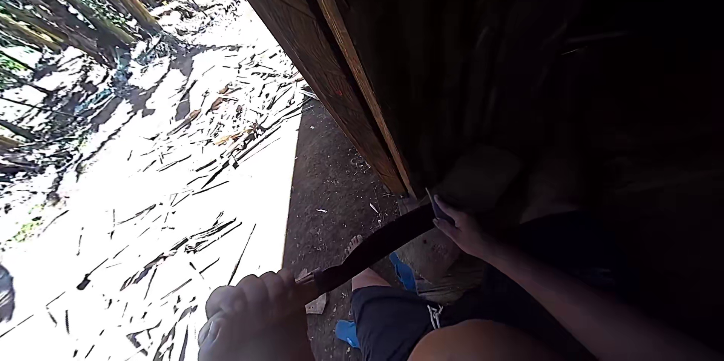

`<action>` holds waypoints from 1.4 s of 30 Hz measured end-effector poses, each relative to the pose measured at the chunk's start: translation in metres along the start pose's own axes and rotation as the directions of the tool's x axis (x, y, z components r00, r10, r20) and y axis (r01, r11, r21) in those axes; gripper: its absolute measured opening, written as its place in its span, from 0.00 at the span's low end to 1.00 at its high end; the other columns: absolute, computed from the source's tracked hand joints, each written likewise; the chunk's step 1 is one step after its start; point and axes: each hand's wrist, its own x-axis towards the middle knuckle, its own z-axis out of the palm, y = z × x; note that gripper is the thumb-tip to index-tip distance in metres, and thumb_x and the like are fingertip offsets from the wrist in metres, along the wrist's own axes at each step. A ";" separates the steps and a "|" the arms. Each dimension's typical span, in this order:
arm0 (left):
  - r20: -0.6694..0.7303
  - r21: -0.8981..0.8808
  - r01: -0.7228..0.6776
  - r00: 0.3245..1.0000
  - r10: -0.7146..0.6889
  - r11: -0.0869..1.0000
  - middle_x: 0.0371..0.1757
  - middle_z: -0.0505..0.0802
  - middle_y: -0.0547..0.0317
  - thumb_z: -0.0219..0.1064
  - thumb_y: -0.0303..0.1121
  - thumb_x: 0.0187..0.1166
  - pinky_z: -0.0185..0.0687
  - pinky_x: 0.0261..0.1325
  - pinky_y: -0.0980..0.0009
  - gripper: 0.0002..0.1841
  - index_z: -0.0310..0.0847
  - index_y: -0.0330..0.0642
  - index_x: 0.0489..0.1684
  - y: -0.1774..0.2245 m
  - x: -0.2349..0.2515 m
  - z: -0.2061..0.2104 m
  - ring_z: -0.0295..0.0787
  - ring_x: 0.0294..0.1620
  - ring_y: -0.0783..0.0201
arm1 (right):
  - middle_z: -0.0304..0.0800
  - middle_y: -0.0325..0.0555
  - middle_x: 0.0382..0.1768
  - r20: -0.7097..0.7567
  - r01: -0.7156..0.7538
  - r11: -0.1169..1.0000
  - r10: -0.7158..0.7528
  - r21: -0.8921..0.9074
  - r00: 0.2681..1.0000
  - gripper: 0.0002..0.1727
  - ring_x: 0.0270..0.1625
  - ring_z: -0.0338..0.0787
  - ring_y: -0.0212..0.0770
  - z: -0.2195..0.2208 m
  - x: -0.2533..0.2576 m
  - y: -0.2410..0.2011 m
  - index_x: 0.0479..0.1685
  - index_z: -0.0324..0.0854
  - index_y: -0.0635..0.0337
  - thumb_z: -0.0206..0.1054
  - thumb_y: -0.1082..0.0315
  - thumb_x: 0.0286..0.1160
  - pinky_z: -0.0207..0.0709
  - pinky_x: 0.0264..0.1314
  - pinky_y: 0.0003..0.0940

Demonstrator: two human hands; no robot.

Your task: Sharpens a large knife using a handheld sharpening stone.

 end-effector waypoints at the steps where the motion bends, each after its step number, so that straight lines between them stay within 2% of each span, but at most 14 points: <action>1: 0.013 -0.013 0.000 1.000 0.000 1.000 0.10 0.68 0.70 0.61 0.42 0.78 0.69 0.14 0.69 0.15 0.71 0.50 0.19 0.000 0.000 0.000 0.67 0.09 0.69 | 0.95 0.52 0.47 0.012 -0.033 0.999 0.033 0.009 0.999 0.37 0.51 0.94 0.55 -0.001 0.007 0.001 0.95 0.56 0.30 0.50 0.35 0.86 0.83 0.57 0.61; 5: 0.030 0.002 0.003 1.000 -0.003 1.000 0.10 0.68 0.70 0.60 0.42 0.79 0.68 0.14 0.70 0.14 0.71 0.51 0.20 -0.002 0.003 0.001 0.66 0.09 0.70 | 0.95 0.50 0.51 0.033 0.040 0.998 -0.042 0.053 0.999 0.37 0.53 0.93 0.52 -0.001 -0.002 -0.030 0.95 0.55 0.30 0.50 0.35 0.86 0.83 0.59 0.58; 7: 0.018 0.015 -0.005 1.000 0.005 1.000 0.10 0.68 0.70 0.58 0.43 0.80 0.67 0.13 0.70 0.16 0.70 0.51 0.19 -0.002 0.004 -0.002 0.66 0.08 0.70 | 0.95 0.49 0.47 0.024 0.103 0.995 -0.103 0.013 0.994 0.37 0.49 0.93 0.50 -0.001 -0.013 -0.032 0.95 0.57 0.30 0.50 0.35 0.86 0.85 0.55 0.55; 10: -0.001 0.009 -0.012 1.000 0.012 1.000 0.10 0.68 0.70 0.59 0.43 0.78 0.69 0.14 0.70 0.15 0.71 0.51 0.19 -0.002 0.003 -0.008 0.66 0.09 0.70 | 0.95 0.50 0.46 -0.002 0.044 0.999 -0.044 -0.007 0.999 0.37 0.48 0.94 0.52 -0.002 -0.003 -0.004 0.95 0.58 0.32 0.51 0.36 0.86 0.85 0.54 0.58; 13: -0.004 0.000 -0.012 1.000 0.012 1.000 0.10 0.68 0.70 0.59 0.42 0.78 0.69 0.14 0.70 0.15 0.71 0.51 0.19 -0.002 0.002 -0.007 0.66 0.08 0.69 | 0.95 0.53 0.51 0.023 -0.058 0.998 0.058 0.008 0.998 0.38 0.54 0.93 0.56 -0.006 0.016 -0.003 0.96 0.54 0.30 0.50 0.35 0.86 0.83 0.59 0.62; 18: -0.013 0.069 -0.025 1.000 0.026 0.997 0.10 0.67 0.70 0.56 0.45 0.81 0.68 0.13 0.70 0.18 0.70 0.52 0.18 -0.003 0.002 -0.007 0.65 0.08 0.70 | 0.95 0.49 0.47 0.032 0.088 0.996 -0.087 -0.034 0.996 0.37 0.49 0.93 0.52 -0.002 -0.011 -0.026 0.95 0.56 0.29 0.48 0.34 0.86 0.85 0.54 0.57; 22: 0.005 0.048 -0.030 1.000 0.030 0.998 0.10 0.66 0.70 0.56 0.46 0.81 0.68 0.14 0.70 0.19 0.69 0.51 0.17 -0.002 -0.001 -0.014 0.65 0.08 0.70 | 0.95 0.52 0.48 0.000 0.009 0.999 -0.009 -0.046 1.000 0.37 0.51 0.94 0.55 -0.005 0.005 0.006 0.95 0.57 0.34 0.50 0.37 0.87 0.83 0.57 0.60; 24: 0.017 0.043 -0.024 1.000 0.023 0.999 0.10 0.67 0.70 0.59 0.45 0.80 0.69 0.14 0.70 0.17 0.70 0.51 0.17 -0.002 0.000 -0.012 0.65 0.08 0.70 | 0.95 0.53 0.49 0.027 -0.033 0.999 0.034 -0.036 0.999 0.37 0.53 0.93 0.56 -0.009 0.013 -0.005 0.96 0.54 0.33 0.50 0.36 0.88 0.83 0.59 0.60; 29: 0.012 -0.010 -0.005 1.000 0.005 1.000 0.09 0.68 0.69 0.57 0.46 0.81 0.68 0.14 0.69 0.19 0.71 0.50 0.17 -0.002 0.002 -0.009 0.66 0.08 0.68 | 0.94 0.50 0.47 0.042 0.121 0.992 -0.120 -0.020 0.992 0.37 0.50 0.93 0.51 -0.006 -0.015 -0.041 0.95 0.56 0.31 0.49 0.35 0.87 0.84 0.57 0.55; 33: 0.005 -0.031 -0.005 1.000 0.005 0.999 0.10 0.68 0.69 0.56 0.45 0.82 0.69 0.15 0.68 0.19 0.70 0.50 0.18 -0.001 -0.003 -0.011 0.66 0.09 0.68 | 0.95 0.51 0.46 -0.007 0.025 0.998 -0.025 -0.049 1.000 0.37 0.48 0.94 0.55 -0.003 0.004 -0.008 0.95 0.56 0.30 0.49 0.34 0.86 0.84 0.54 0.61; 35: 0.011 -0.031 -0.008 1.000 0.008 0.999 0.11 0.68 0.69 0.58 0.45 0.81 0.69 0.15 0.68 0.18 0.70 0.49 0.19 0.000 -0.002 -0.010 0.67 0.09 0.68 | 0.95 0.51 0.47 0.003 0.007 1.000 -0.007 -0.025 1.000 0.38 0.50 0.94 0.54 -0.004 0.012 -0.019 0.95 0.55 0.30 0.48 0.34 0.86 0.84 0.56 0.61; 37: 0.015 -0.026 -0.005 1.000 0.005 1.000 0.10 0.69 0.69 0.59 0.46 0.80 0.69 0.15 0.68 0.18 0.71 0.50 0.18 -0.001 -0.001 -0.007 0.67 0.09 0.68 | 0.95 0.51 0.50 0.013 0.080 0.997 -0.080 0.007 0.997 0.37 0.52 0.94 0.52 -0.005 0.004 -0.044 0.95 0.56 0.31 0.49 0.35 0.87 0.84 0.58 0.58; 40: -0.005 -0.046 0.013 1.000 -0.013 0.999 0.11 0.70 0.69 0.62 0.44 0.78 0.70 0.16 0.68 0.16 0.72 0.50 0.19 0.000 -0.002 -0.002 0.68 0.10 0.68 | 0.94 0.46 0.40 -0.024 0.233 0.970 -0.235 -0.073 0.972 0.36 0.41 0.93 0.47 0.001 -0.020 -0.061 0.93 0.60 0.28 0.48 0.33 0.86 0.86 0.46 0.51; 42: -0.014 -0.058 0.010 1.000 -0.011 0.998 0.11 0.71 0.68 0.62 0.43 0.79 0.71 0.17 0.67 0.15 0.73 0.49 0.20 0.001 -0.003 -0.004 0.69 0.10 0.67 | 0.93 0.47 0.40 -0.043 0.223 0.973 -0.226 -0.063 0.973 0.36 0.40 0.92 0.48 0.005 -0.021 -0.044 0.93 0.60 0.30 0.49 0.34 0.86 0.86 0.44 0.53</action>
